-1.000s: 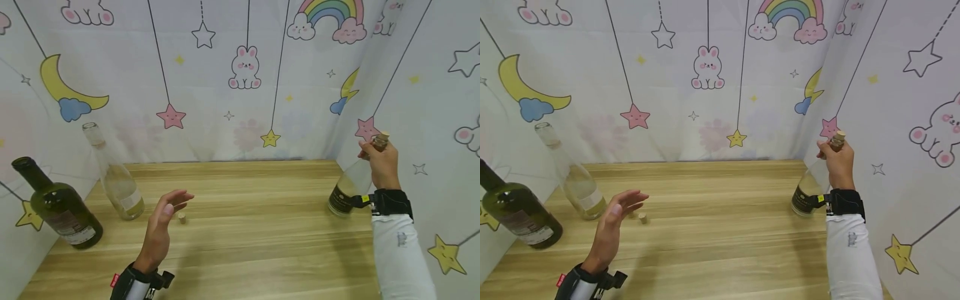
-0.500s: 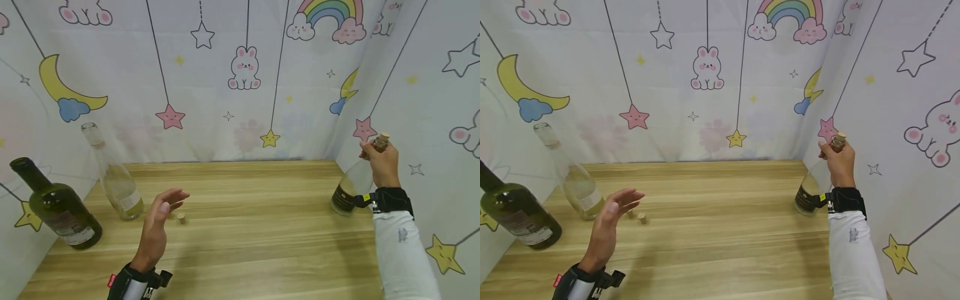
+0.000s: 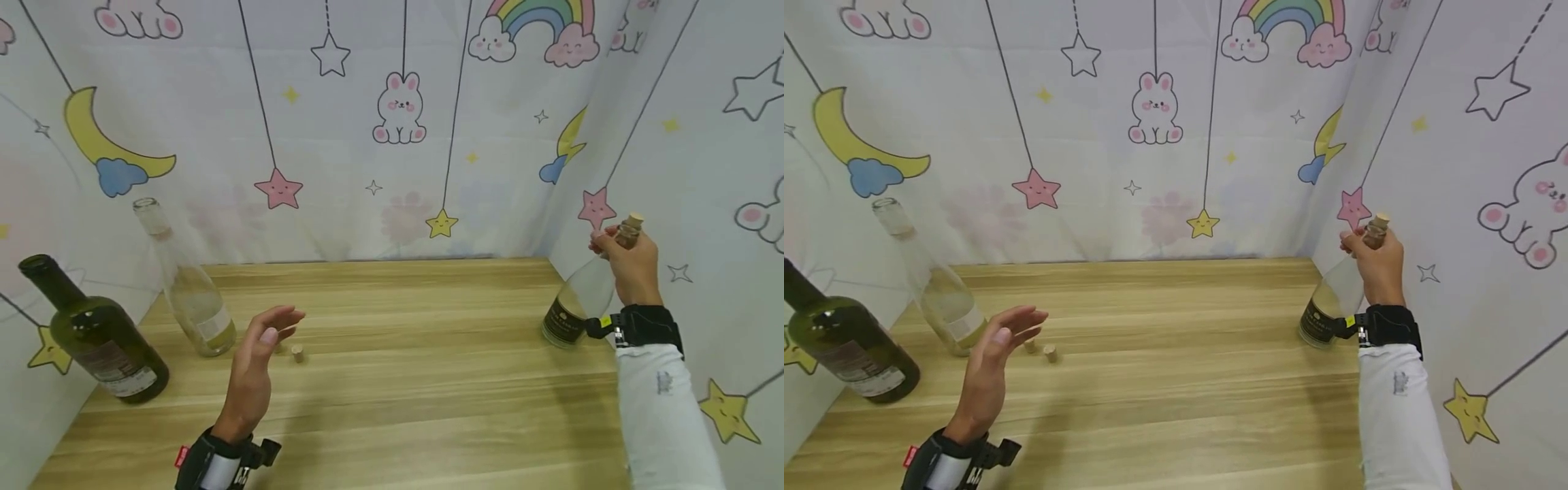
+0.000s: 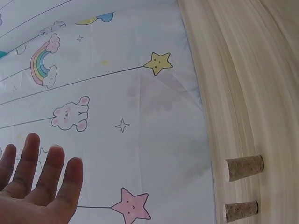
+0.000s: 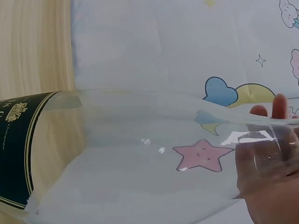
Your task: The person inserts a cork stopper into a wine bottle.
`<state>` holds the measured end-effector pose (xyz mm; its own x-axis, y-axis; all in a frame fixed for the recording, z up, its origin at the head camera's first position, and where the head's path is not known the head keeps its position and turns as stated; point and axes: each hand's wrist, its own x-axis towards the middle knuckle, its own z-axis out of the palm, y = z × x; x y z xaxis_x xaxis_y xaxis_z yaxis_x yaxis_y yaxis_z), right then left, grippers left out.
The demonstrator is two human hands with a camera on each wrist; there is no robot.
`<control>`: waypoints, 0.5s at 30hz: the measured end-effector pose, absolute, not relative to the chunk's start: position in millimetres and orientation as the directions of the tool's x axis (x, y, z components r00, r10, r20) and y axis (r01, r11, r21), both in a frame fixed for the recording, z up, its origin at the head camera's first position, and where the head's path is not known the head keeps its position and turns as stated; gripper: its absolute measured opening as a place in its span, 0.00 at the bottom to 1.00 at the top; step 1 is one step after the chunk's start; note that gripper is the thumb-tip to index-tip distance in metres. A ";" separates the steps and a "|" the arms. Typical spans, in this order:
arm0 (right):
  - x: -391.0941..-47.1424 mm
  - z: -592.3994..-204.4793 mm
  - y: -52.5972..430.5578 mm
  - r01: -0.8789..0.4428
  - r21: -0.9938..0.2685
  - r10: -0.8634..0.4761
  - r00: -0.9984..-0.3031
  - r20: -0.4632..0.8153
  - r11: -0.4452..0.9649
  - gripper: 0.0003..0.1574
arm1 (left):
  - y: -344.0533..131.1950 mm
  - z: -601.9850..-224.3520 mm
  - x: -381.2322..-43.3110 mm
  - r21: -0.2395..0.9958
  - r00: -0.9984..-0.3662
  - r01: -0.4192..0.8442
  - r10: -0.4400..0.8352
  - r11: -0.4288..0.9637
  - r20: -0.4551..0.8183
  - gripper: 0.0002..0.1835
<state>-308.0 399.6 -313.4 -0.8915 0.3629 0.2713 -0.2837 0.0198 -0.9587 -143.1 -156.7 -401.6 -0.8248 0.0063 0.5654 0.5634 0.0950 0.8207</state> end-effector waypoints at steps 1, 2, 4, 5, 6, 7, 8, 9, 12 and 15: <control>-303.9 -312.5 395.8 -0.298 -0.954 0.391 -0.877 0.280 0.014 0.27 | -158.5 -401.9 -142.5 0.819 -0.824 0.564 -0.001 0.100 0.567 0.21; -298.6 -310.9 390.3 -0.323 -0.946 0.431 -0.850 0.303 0.027 0.33 | -160.7 -401.7 -141.4 0.818 -0.822 0.564 -0.013 0.114 0.569 0.21; -285.4 -306.3 374.4 -0.413 -0.904 0.532 -0.743 0.406 0.114 0.44 | -165.8 -399.6 -138.8 0.818 -0.820 0.555 -0.064 0.155 0.568 0.19; -278.3 -303.3 365.1 -0.464 -0.866 0.575 -0.663 0.480 0.187 0.47 | -169.3 -398.0 -137.4 0.821 -0.820 0.544 -0.097 0.174 0.564 0.19; -271.6 -299.9 355.0 -0.518 -0.811 0.604 -0.564 0.562 0.271 0.50 | -173.2 -396.0 -136.2 0.819 -0.813 0.537 -0.136 0.203 0.567 0.19; -264.9 -296.6 344.9 -0.549 -0.744 0.615 -0.450 0.647 0.381 0.52 | -177.6 -393.6 -134.9 0.817 -0.802 0.528 -0.179 0.232 0.570 0.18; -259.8 -293.3 334.9 -0.577 -0.665 0.612 -0.326 0.720 0.475 0.51 | -182.7 -390.9 -133.5 0.810 -0.784 0.522 -0.222 0.269 0.579 0.18; -256.1 -289.9 325.2 -0.604 -0.573 0.593 -0.196 0.781 0.554 0.49 | -188.3 -388.0 -132.6 0.802 -0.762 0.515 -0.268 0.302 0.590 0.18; -250.3 -284.0 297.9 -0.652 -0.325 0.500 0.096 0.861 0.685 0.42 | -207.2 -378.0 -129.8 0.763 -0.641 0.505 -0.416 0.404 0.645 0.17; -249.9 -284.8 273.1 -0.682 -0.174 0.443 0.240 0.864 0.710 0.35 | -226.9 -367.6 -126.1 0.751 -0.473 0.444 -0.585 0.489 0.659 0.15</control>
